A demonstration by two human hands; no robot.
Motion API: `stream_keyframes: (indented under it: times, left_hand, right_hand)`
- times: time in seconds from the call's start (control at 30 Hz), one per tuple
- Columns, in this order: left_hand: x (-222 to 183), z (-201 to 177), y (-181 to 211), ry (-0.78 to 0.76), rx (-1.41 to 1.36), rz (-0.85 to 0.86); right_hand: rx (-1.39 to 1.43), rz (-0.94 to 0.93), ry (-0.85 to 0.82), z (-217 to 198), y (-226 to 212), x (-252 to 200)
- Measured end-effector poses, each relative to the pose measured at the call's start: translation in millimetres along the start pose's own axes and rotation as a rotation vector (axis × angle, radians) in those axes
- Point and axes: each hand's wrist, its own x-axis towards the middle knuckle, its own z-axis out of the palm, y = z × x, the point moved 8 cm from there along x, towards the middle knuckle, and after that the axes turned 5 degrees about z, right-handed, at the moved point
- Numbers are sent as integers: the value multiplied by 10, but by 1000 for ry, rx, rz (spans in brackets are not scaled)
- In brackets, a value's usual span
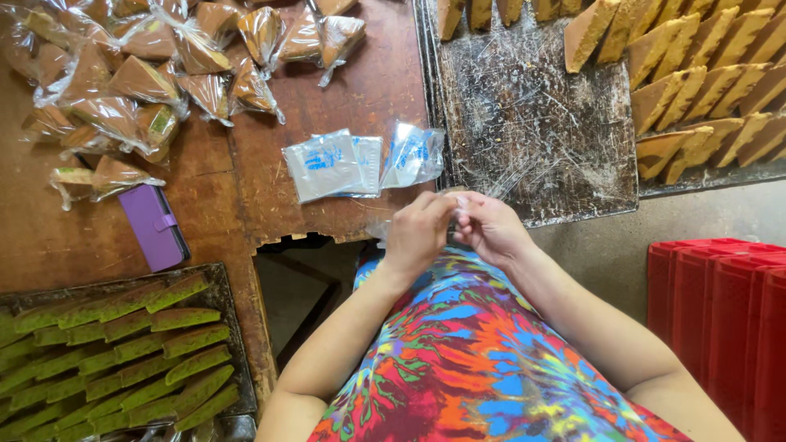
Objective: The person takes baked triangular slices from a tray and places them into individual plastic bags by hand.
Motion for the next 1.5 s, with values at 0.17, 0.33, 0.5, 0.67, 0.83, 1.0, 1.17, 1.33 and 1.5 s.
stream_keyframes:
  times: [0.17,0.33,0.5,0.67,0.83,1.0,1.17,1.33,1.5]
  left_hand:
    - [14,122,-374,-134,-385,-123]
    - [-186,-153,-124,-183,-475,-275]
    - [-239,-744,58,56,-178,-176]
    - [-399,-959,-113,247,-254,-226]
    - [-325,-803,-536,517,-1187,-441]
    - [-84,-839,-328,733,-1366,-199]
    - [62,-667,-97,417,-1213,-337]
    - [37,-343,-303,399,-1150,-505]
    - [-80,-58,-566,211,-1121,-703]
  right_hand:
    - [-1155,-516,128,514,-406,-241]
    - [-1539,-698,-254,840,-475,-307]
    - [-346,300,-487,532,363,191]
    - [-1537,-448,-389,918,-342,441]
    - [-1554,-1168,125,1820,-1334,-405]
    - [-1272,-709,-395,1911,-530,-568]
    - [-1291,-824,24,1320,-634,-490]
    - [-1175,-785,186,923,-718,-532]
    - [-1037,-701,268,643,-938,-597]
